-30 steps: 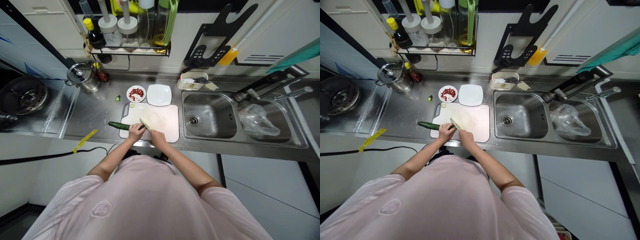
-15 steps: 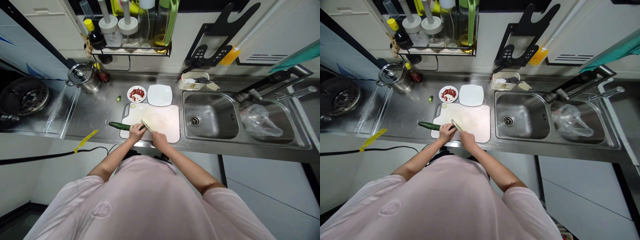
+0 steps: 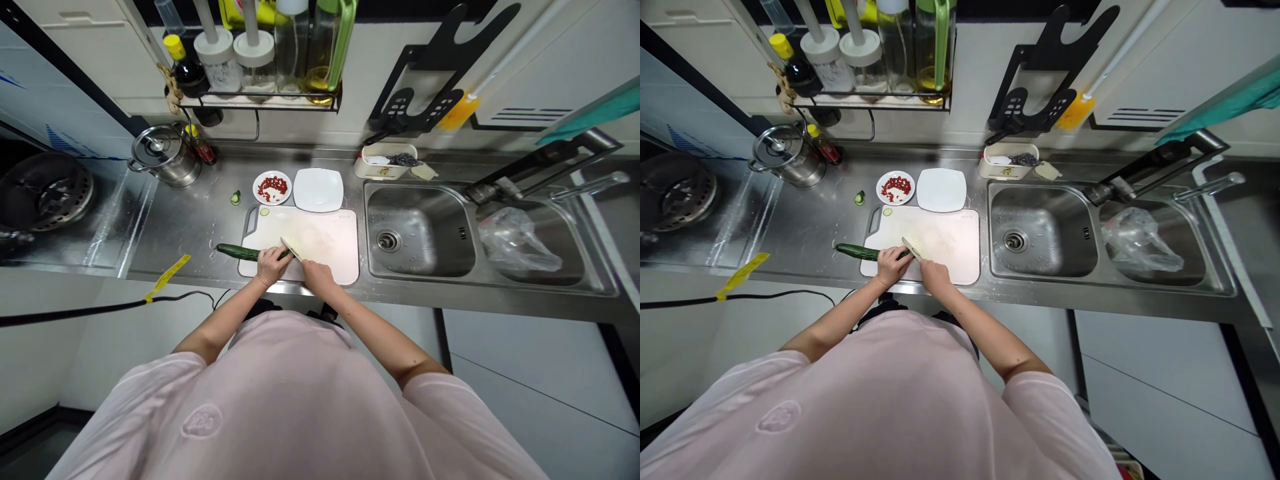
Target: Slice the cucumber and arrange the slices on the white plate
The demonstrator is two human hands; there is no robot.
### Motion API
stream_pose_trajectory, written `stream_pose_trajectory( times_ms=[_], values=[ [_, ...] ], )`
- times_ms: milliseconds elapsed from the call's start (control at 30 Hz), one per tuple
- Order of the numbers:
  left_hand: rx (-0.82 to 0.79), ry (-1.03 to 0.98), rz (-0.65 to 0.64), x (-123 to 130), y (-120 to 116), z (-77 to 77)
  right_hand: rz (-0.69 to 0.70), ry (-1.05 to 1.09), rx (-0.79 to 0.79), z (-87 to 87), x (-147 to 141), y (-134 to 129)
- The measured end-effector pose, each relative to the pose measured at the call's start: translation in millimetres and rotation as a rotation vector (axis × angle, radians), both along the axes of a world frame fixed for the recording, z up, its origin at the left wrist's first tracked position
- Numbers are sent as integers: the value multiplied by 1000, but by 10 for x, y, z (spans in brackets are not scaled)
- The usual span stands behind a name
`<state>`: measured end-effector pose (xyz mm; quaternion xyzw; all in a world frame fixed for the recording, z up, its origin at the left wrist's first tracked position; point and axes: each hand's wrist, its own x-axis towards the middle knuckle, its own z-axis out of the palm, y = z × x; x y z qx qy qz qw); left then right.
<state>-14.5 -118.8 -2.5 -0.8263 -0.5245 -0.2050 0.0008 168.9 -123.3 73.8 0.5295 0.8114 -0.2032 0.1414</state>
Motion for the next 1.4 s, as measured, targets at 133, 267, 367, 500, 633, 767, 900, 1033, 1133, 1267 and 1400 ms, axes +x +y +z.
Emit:
stream_pose_trajectory(
  times_ms=[133,267,367,500,633,767,900,1033,1133,1267,1400],
  values=[
    [-2,3,10,6,1,4,-4,7,-13,6,-5,37],
    [-3,20,14,14,-2,16,-12,1,-23,26,32,17],
    [3,13,20,16,-2,20,-23,2,-31,31,48,32],
    [14,2,20,12,0,8,-46,35,-35,13,27,148],
    [45,-2,20,7,-1,-7,-45,52,-36,-15,13,261],
    [59,-5,22,12,-1,0,-52,51,-23,-32,56,259],
    [64,-16,22,18,1,6,-68,28,-7,-29,121,203],
    [56,-17,38,21,1,-5,-60,11,-7,3,140,158],
    [17,4,58,24,0,-11,-49,14,-24,30,121,132],
    [-18,-5,69,29,-1,-4,-60,17,-41,40,67,131],
    [-73,-27,83,36,2,27,-66,20,-27,17,-10,183]
  ],
)
